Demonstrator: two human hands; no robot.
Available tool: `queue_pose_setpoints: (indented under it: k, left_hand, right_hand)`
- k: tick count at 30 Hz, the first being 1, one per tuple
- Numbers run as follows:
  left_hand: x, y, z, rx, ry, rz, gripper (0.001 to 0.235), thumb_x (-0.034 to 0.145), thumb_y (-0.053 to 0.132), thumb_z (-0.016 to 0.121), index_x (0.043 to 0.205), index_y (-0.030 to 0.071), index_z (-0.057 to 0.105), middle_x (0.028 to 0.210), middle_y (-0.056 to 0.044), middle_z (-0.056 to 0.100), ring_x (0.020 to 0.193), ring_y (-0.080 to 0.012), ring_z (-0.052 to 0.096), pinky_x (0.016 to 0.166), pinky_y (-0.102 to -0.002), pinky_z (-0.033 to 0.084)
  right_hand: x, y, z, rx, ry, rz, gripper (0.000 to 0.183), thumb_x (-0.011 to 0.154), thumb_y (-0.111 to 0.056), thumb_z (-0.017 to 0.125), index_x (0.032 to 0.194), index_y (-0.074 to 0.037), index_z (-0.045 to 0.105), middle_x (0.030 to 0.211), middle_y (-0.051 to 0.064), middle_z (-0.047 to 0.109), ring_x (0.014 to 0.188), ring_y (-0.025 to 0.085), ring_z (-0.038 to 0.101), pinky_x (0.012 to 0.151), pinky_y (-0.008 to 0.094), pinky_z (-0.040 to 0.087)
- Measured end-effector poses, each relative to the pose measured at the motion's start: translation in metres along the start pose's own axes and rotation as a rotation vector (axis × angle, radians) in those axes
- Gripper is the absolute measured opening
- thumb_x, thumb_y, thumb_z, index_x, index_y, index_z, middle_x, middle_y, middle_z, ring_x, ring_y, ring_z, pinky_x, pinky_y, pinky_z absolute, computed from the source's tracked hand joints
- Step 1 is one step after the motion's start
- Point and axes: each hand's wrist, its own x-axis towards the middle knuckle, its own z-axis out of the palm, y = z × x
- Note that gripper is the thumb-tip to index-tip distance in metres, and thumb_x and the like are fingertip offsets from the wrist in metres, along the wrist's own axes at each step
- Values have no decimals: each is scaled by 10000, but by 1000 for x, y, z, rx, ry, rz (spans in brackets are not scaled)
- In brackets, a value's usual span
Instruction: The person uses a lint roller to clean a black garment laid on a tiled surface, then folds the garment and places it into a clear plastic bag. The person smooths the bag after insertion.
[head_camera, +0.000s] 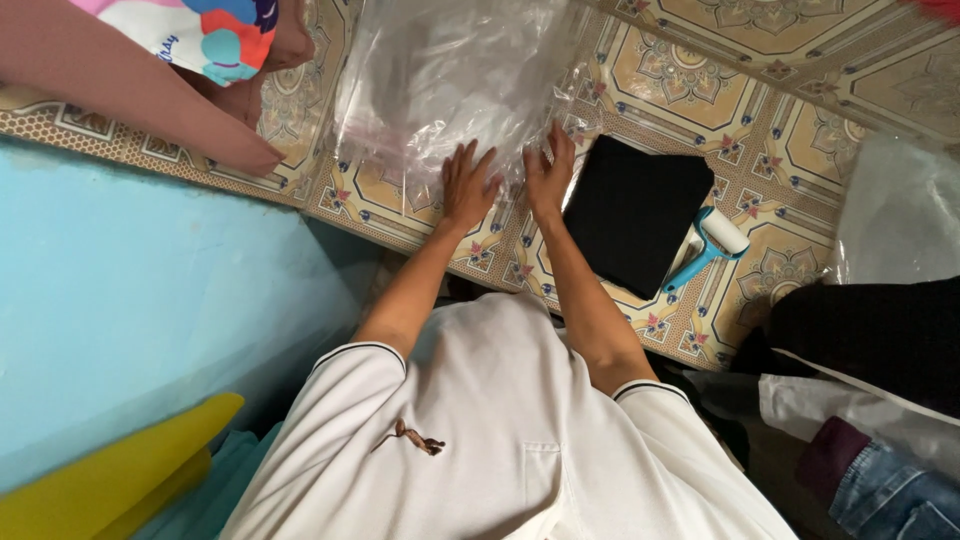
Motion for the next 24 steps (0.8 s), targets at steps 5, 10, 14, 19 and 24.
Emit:
queue_pose_setpoints:
  k: [5,10,14,19,24]
  left_hand:
    - [-1,-20,11,79,101,33,446,935,288,690,1374,266,611,1475,-99,492,1412,-404,431,1107,-656,356]
    - [0,23,-38,93,31,95,818,856,138,726,1586,238,372,1606,-160,333,1480,-427,341,1178,-666,267]
    - [7,36,-35,-150,-193,225,921,835,74,629,1657,199,234,1712,-124,153,1562,-403,182,1242,-628,140]
    - [22,30,-14,-159,-301,162,565,1007,272,471,1569,304,422,1622,-70,387,1505,-371,349,1216,-656,212]
    - [25,21,1,-191,-261,67,436,1117,442,387,1473,244,542,1578,-8,446,1486,-317,388,1212,-629,241]
  right_hand:
    - [13,110,-7,-62,107,252,655,922,-238,843,1490,-166,526,1303,161,594,1187,358,664,978,437,597]
    - [31,163,-7,-167,108,481,700,820,-315,894,1444,-272,580,986,60,731,755,180,768,659,284,636]
    - [40,155,3,-50,149,527,259,830,-307,837,1082,-260,806,903,47,765,806,166,733,668,297,585]
    - [36,87,-8,384,132,697,213,939,-304,718,1112,-182,745,818,100,670,625,193,669,500,310,553]
    - [44,141,-7,618,12,866,243,1013,-335,660,1069,-121,560,812,45,598,581,109,605,444,131,408]
